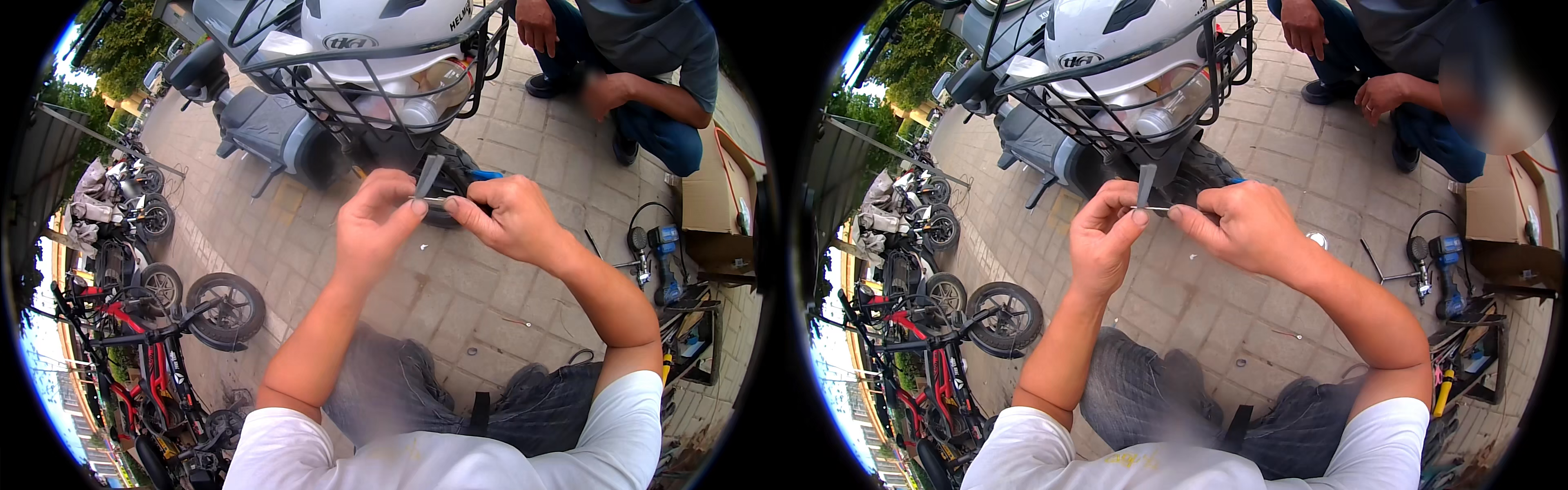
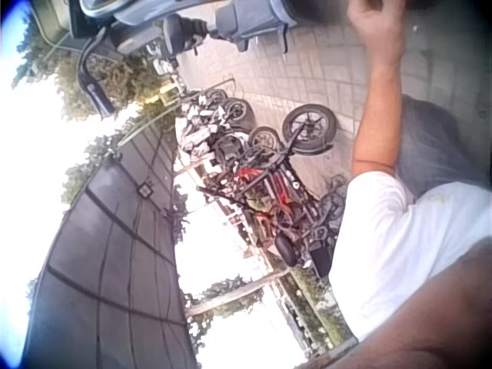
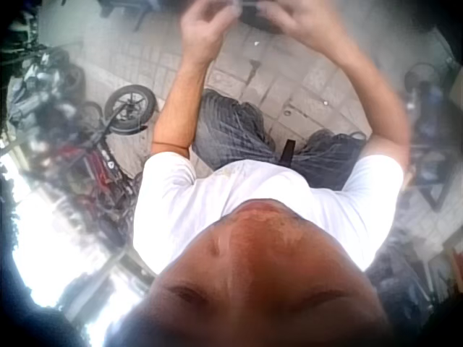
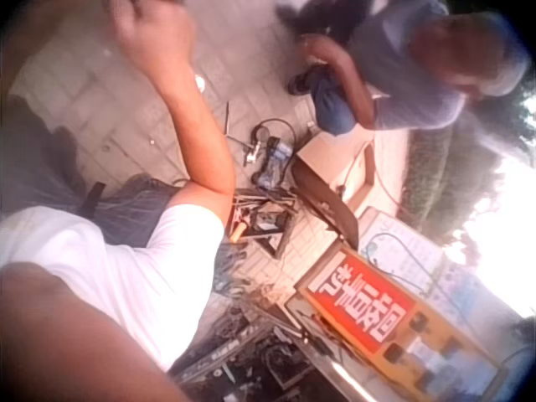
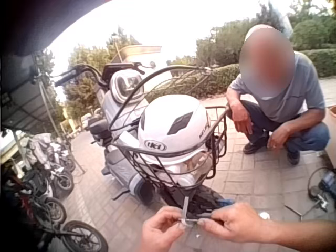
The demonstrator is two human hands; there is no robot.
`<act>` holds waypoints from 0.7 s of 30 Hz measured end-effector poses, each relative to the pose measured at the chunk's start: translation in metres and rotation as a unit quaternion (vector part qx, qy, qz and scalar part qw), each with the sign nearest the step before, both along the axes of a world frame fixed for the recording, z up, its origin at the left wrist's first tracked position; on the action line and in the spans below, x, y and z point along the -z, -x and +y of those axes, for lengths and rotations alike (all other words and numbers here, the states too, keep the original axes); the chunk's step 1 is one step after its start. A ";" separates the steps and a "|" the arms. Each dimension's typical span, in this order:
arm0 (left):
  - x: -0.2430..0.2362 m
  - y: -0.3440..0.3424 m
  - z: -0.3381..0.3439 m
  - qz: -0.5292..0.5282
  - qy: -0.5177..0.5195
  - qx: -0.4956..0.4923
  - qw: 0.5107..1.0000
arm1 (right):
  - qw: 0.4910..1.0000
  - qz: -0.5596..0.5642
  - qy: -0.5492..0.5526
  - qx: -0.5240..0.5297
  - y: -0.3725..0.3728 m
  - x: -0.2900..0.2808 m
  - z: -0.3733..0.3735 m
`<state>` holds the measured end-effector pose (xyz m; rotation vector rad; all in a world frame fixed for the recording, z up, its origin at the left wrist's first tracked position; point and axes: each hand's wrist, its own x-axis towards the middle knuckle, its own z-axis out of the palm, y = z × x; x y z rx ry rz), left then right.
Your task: The person selects tools from a workbench and then squats to work on the front tire of a scooter. They use a T-handle wrench to loosen a bolt on the tire and then use a screwdriver to manipulate a small component near the valve stem.
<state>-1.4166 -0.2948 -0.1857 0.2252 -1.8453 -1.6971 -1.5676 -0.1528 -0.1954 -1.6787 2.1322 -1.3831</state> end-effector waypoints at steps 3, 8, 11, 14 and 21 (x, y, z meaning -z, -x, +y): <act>0.003 -0.001 -0.009 -0.003 -0.022 0.036 0.999 | 1.000 0.006 -0.007 0.020 0.003 -0.001 -0.002; 0.000 -0.015 -0.012 -0.067 -0.022 -0.019 0.997 | 0.988 0.140 0.036 0.056 -0.014 -0.002 -0.012; 0.012 0.004 -0.012 -0.039 0.096 -0.003 0.995 | 0.998 0.051 0.026 0.030 -0.003 0.005 -0.002; 0.003 -0.002 -0.012 -0.050 0.130 -0.029 0.990 | 0.995 -0.081 -0.039 -0.038 -0.004 0.004 -0.002; -0.003 -0.007 -0.014 0.025 0.213 -0.007 0.977 | 0.782 -0.534 -0.198 -0.251 0.006 0.014 -0.010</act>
